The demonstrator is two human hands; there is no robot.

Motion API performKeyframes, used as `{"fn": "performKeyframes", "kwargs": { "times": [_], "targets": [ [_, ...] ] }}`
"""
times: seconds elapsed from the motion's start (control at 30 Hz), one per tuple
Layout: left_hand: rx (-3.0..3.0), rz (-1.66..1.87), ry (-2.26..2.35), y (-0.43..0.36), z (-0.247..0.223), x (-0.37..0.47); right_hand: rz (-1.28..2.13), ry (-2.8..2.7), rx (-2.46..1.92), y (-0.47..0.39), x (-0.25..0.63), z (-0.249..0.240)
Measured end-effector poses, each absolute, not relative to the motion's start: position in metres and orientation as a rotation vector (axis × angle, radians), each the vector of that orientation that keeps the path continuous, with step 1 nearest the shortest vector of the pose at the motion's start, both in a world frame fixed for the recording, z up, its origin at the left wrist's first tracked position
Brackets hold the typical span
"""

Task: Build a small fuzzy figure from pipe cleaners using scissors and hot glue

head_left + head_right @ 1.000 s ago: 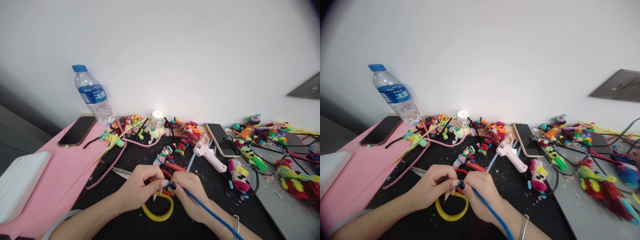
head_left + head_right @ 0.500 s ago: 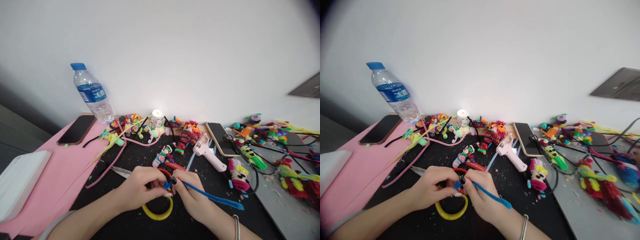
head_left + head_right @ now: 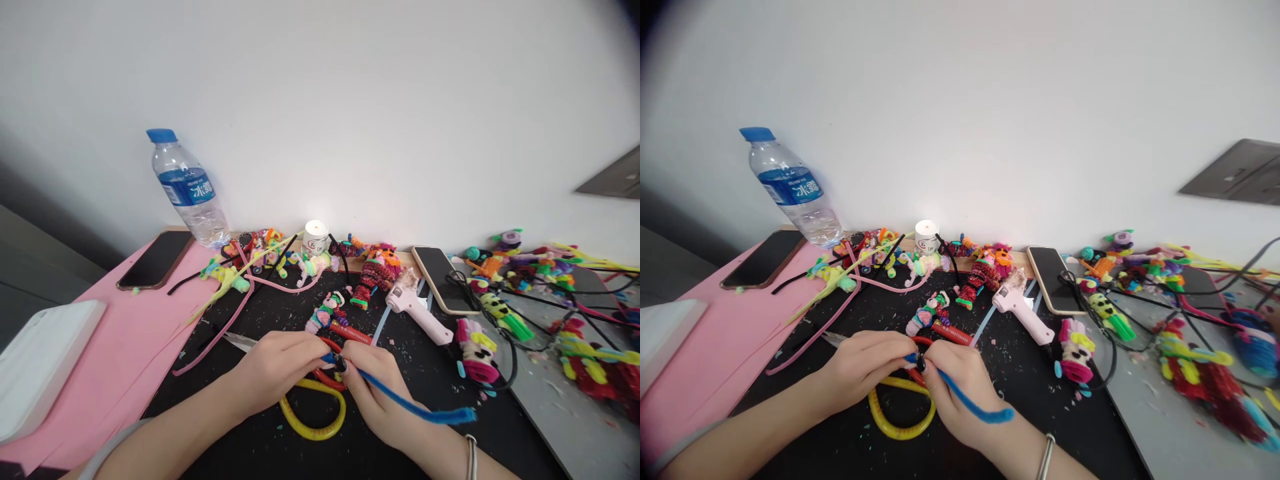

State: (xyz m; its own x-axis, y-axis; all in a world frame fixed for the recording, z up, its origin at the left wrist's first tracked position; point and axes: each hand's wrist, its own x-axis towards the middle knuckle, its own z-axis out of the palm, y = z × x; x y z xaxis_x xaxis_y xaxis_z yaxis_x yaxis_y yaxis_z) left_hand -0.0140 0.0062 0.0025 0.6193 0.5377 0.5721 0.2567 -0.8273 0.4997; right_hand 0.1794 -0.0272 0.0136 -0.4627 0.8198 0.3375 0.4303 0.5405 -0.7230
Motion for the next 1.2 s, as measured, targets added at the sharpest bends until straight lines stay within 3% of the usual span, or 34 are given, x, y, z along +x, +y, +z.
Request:
{"fn": "performKeyframes", "kwargs": {
  "times": [0.47,0.83,1.2],
  "targets": [
    [2.215,1.014,0.673,0.003,0.007,-0.009,0.87,-2.039,-1.002,-0.025,0.18,0.011],
    [1.306,0.929,0.859,-0.001,0.014,0.005,0.721,-1.965,-0.953,-0.025,0.179,0.012],
    [1.123,0.972,0.826,-0.007,0.01,0.009,0.582,-2.135,-0.907,-0.025,0.177,0.009]
  ]
}}
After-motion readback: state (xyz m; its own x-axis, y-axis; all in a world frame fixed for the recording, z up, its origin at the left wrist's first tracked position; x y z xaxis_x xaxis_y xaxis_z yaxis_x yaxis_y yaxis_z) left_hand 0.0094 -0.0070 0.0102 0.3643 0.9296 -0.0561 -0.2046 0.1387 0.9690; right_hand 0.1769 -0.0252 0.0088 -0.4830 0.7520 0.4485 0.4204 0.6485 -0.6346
